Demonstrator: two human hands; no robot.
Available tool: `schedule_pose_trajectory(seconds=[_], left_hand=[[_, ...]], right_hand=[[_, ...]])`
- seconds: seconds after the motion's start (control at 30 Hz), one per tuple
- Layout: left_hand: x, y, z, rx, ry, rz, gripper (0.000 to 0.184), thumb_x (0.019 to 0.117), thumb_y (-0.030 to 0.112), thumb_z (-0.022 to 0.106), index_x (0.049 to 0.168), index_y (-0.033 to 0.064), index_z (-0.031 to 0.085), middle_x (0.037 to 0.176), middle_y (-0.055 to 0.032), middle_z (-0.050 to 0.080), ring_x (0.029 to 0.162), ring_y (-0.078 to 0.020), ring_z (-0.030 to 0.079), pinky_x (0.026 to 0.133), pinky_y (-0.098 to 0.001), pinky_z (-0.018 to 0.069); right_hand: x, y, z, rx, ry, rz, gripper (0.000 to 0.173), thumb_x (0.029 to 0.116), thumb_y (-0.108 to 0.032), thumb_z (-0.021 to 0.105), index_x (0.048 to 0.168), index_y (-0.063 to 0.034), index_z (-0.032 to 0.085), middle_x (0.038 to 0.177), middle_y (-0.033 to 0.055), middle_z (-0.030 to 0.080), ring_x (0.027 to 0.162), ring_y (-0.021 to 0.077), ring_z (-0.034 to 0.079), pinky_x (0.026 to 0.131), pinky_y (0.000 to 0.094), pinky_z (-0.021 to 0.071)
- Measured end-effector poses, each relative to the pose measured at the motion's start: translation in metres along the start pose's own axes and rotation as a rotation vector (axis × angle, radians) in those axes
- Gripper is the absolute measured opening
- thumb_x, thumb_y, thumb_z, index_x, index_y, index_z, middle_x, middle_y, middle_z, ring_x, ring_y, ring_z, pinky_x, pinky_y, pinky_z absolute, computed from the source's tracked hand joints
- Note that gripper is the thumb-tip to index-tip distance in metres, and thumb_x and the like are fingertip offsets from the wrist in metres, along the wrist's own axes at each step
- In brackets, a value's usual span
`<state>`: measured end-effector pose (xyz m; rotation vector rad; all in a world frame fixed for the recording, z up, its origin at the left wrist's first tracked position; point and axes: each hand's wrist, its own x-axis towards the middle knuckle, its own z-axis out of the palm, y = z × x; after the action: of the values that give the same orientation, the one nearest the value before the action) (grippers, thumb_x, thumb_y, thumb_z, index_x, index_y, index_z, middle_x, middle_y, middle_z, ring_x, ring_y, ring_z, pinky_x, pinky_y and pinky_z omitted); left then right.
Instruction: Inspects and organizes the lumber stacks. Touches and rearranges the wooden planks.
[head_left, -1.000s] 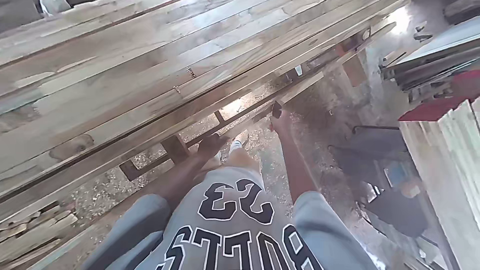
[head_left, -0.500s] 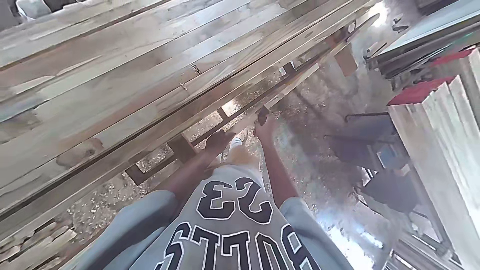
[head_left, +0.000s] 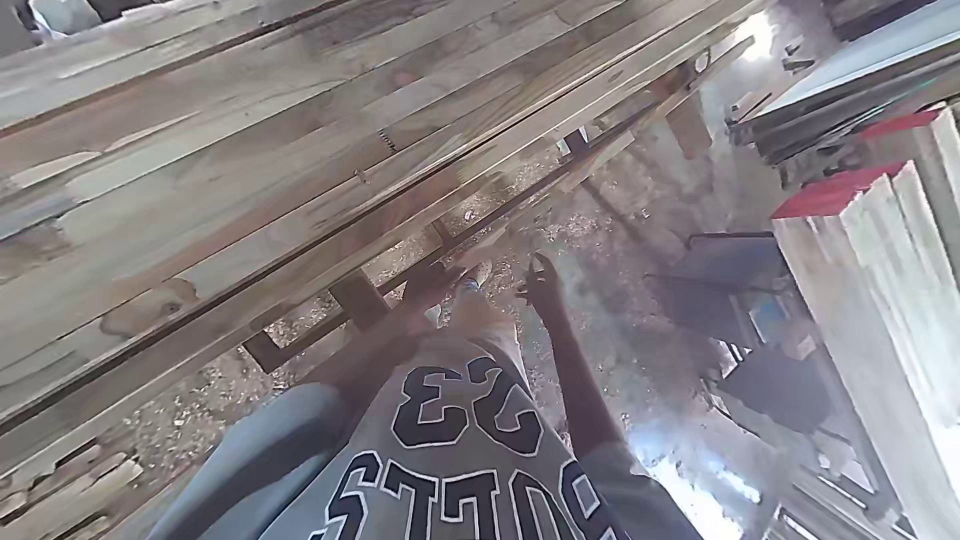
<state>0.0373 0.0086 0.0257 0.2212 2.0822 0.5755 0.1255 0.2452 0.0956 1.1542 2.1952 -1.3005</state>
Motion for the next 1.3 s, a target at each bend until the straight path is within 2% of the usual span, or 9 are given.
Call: schedule_pose_trajectory(seconds=[0.13,0.23,0.33,0.5,0.7,0.87,1.07,1.2,1.3], left_hand=[[0.016,-0.003,-0.002,-0.056,-0.058,0.046,0.081,0.1062,0.066,0.024,0.113,-0.0024,0.067,0.105,-0.024,0.068,0.102,-0.0376,0.067,0.093,-0.0602,0.0504],[0.028,-0.013,-0.005,-0.136,-0.11,0.085,0.071,0.1089,0.059,0.025,0.146,0.0054,0.053,0.14,-0.0229,0.06,0.134,-0.0335,0.055,0.114,-0.0573,0.0403],[0.073,-0.065,0.023,-0.227,0.0,0.429,0.065,0.11,0.055,0.026,0.144,0.007,0.055,0.136,-0.0204,0.062,0.127,-0.0266,0.061,0.108,-0.0464,0.048],[0.015,0.008,-0.022,-0.333,-0.16,0.135,0.051,0.1137,0.039,0.031,0.142,0.0035,0.055,0.141,-0.0235,0.056,0.131,-0.0299,0.056,0.111,-0.049,0.0431],[0.032,-0.008,-0.008,-0.364,-0.092,0.145,0.055,0.1117,0.046,0.035,0.137,0.0032,0.058,0.126,-0.022,0.061,0.108,-0.0242,0.063,0.092,-0.0407,0.0531],[0.037,-0.019,-0.003,-0.363,-0.115,0.158,0.059,0.1103,0.05,0.035,0.144,0.0057,0.055,0.14,-0.0212,0.058,0.131,-0.0274,0.056,0.112,-0.0473,0.0431],[0.016,0.001,-0.008,-0.123,-0.06,0.123,0.062,0.1114,0.052,0.026,0.151,0.0099,0.049,0.146,-0.0202,0.056,0.138,-0.033,0.052,0.115,-0.0552,0.0391],[0.01,0.016,-0.008,-0.121,-0.089,-0.033,0.085,0.1044,0.07,0.023,0.123,-0.0014,0.066,0.121,-0.0271,0.066,0.118,-0.0407,0.063,0.102,-0.0642,0.0457],[0.021,0.015,-0.003,-0.082,-0.104,-0.017,0.082,0.1014,0.073,0.031,0.118,0.0004,0.067,0.114,-0.0243,0.067,0.111,-0.0387,0.065,0.098,-0.0625,0.0481]], right_hand=[[0.025,0.019,-0.041,0.208,0.043,-0.023,0.048,0.107,-0.013,0.053,0.154,-0.0071,0.043,0.112,0.0215,0.067,0.075,0.0232,0.074,0.067,0.0393,0.065],[0.046,0.012,-0.06,0.147,-0.014,-0.076,0.046,0.1065,-0.015,0.055,0.151,-0.0094,0.047,0.113,0.0206,0.068,0.077,0.0246,0.074,0.069,0.041,0.0653],[0.071,-0.006,-0.068,-0.033,-0.123,-0.122,0.044,0.1075,-0.019,0.053,0.151,-0.0147,0.049,0.108,0.0186,0.07,0.075,0.0239,0.074,0.069,0.0412,0.064],[0.093,-0.034,-0.066,-0.268,-0.198,-0.201,0.039,0.1068,-0.021,0.055,0.144,-0.0117,0.053,0.1,0.0207,0.07,0.073,0.0286,0.073,0.071,0.0478,0.0627],[0.075,-0.045,-0.05,-0.359,-0.368,-0.183,0.039,0.1036,-0.017,0.058,0.14,-0.0047,0.054,0.097,0.0206,0.07,0.072,0.0281,0.071,0.071,0.0475,0.0621],[0.046,-0.041,-0.035,-0.466,-0.54,-0.173,0.036,0.1055,-0.022,0.052,0.138,-0.0089,0.059,0.102,0.0164,0.07,0.075,0.0226,0.071,0.073,0.0429,0.0612],[0.075,-0.017,-0.059,-0.568,-0.075,-0.338,0.056,0.1047,-0.014,0.05,0.159,-0.0228,0.039,0.132,0.0282,0.057,0.107,0.0402,0.067,0.093,0.054,0.0559],[0.121,-0.004,-0.061,-0.659,0.101,-0.399,0.059,0.1039,-0.015,0.054,0.159,-0.0288,0.037,0.14,0.0277,0.052,0.098,0.0435,0.069,0.081,0.0594,0.059],[0.124,0.016,-0.075,-0.786,0.092,-0.324,0.061,0.1017,-0.011,0.054,0.159,-0.0224,0.037,0.142,0.0296,0.049,0.104,0.0448,0.068,0.085,0.0578,0.0588]])
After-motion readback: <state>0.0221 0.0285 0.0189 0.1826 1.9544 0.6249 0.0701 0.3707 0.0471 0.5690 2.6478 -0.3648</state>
